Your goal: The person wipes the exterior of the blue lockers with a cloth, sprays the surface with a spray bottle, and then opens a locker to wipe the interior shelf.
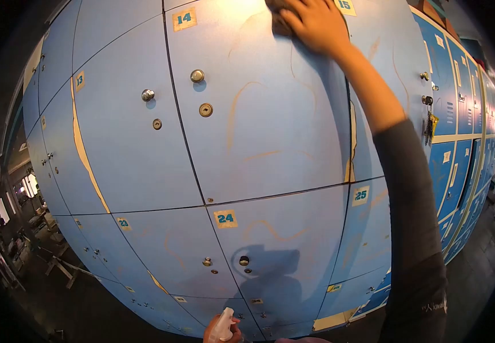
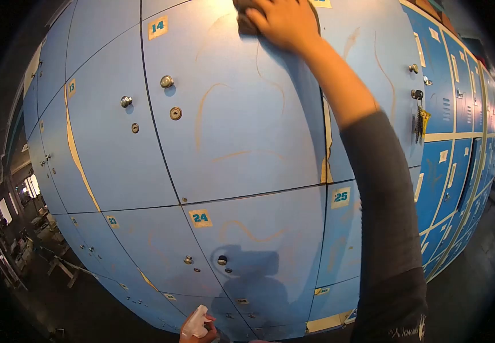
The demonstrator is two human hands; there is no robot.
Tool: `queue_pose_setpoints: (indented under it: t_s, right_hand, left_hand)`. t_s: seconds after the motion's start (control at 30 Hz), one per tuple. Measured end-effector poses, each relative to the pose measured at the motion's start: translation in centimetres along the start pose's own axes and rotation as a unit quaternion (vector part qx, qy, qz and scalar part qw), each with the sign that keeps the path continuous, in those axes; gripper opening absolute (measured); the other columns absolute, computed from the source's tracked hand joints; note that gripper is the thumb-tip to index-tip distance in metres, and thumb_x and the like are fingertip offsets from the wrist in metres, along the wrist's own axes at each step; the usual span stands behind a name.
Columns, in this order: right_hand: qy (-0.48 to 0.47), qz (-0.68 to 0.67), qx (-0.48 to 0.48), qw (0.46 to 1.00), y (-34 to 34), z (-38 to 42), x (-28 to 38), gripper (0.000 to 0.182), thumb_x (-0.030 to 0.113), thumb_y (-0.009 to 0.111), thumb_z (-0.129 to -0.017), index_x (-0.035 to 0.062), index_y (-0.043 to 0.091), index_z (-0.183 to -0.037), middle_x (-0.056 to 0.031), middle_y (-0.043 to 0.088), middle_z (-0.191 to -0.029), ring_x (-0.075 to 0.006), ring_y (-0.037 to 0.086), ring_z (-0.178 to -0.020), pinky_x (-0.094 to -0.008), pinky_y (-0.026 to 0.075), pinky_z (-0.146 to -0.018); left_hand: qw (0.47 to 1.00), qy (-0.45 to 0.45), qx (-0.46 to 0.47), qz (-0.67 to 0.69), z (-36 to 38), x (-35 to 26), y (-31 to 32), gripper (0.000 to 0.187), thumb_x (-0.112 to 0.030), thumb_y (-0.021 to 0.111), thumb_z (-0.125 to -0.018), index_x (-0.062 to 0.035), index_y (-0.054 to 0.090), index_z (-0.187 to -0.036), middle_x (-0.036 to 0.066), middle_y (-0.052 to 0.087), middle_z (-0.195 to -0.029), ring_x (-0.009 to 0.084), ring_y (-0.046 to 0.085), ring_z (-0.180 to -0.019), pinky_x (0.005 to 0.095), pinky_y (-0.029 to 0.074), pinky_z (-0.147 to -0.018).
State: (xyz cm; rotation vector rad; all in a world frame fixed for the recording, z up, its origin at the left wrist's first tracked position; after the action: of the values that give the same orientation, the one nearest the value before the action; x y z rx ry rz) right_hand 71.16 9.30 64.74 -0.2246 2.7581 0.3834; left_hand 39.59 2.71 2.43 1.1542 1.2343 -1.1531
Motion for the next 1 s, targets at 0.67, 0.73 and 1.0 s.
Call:
queue_pose_setpoints:
  t_s: [0.67,0.73,1.0]
  right_hand:
    - [-0.152,-0.126,0.286,0.938,-5.7,29.3,20.2,0.072,0.048,0.063,-0.081,0.0271,0.044,-0.148,-0.0077,0.030,-0.160,-0.0261,0.027,-0.148,-0.0521,0.015,-0.118]
    - [-0.217,-0.120,0.283,0.927,-5.8,29.1,20.7,0.073,0.051,0.062,-0.081,0.0285,0.043,-0.148,-0.0048,0.031,-0.160,-0.0239,0.026,-0.148,-0.0507,0.014,-0.119]
    - [-0.161,-0.097,0.074,0.979,-0.3,9.2,14.0,0.059,0.040,0.062,-0.083,0.0244,0.053,-0.139,-0.0063,0.044,-0.151,-0.0257,0.037,-0.142,-0.0519,0.024,-0.116]
  left_hand:
    - [0.946,-0.259,-0.003,0.197,0.0,3.4,0.2,0.039,-0.049,0.066,-0.091,-0.0136,0.057,-0.079,-0.001,0.045,-0.057,0.0152,0.044,-0.044,0.0306,0.038,-0.041]
    - [0.946,-0.259,-0.002,0.195,0.0,4.0,0.0,0.039,-0.049,0.066,-0.091,-0.0132,0.058,-0.080,-0.001,0.046,-0.057,0.0157,0.044,-0.044,0.0309,0.038,-0.041]
    - [0.938,-0.273,0.018,0.215,0.2,5.0,0.3,0.037,-0.049,0.066,-0.091,-0.0136,0.058,-0.080,-0.001,0.049,-0.060,0.0158,0.046,-0.044,0.0312,0.039,-0.041]
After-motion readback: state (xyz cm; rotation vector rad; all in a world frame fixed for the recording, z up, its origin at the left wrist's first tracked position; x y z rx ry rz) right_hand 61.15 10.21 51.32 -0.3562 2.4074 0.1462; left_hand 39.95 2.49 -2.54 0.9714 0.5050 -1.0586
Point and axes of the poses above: each hand's wrist, its own z-axis away from the middle knuckle, its own y-axis out of the palm, x = y × z, the point moved 10 cm from there along -z, towards the middle knuckle
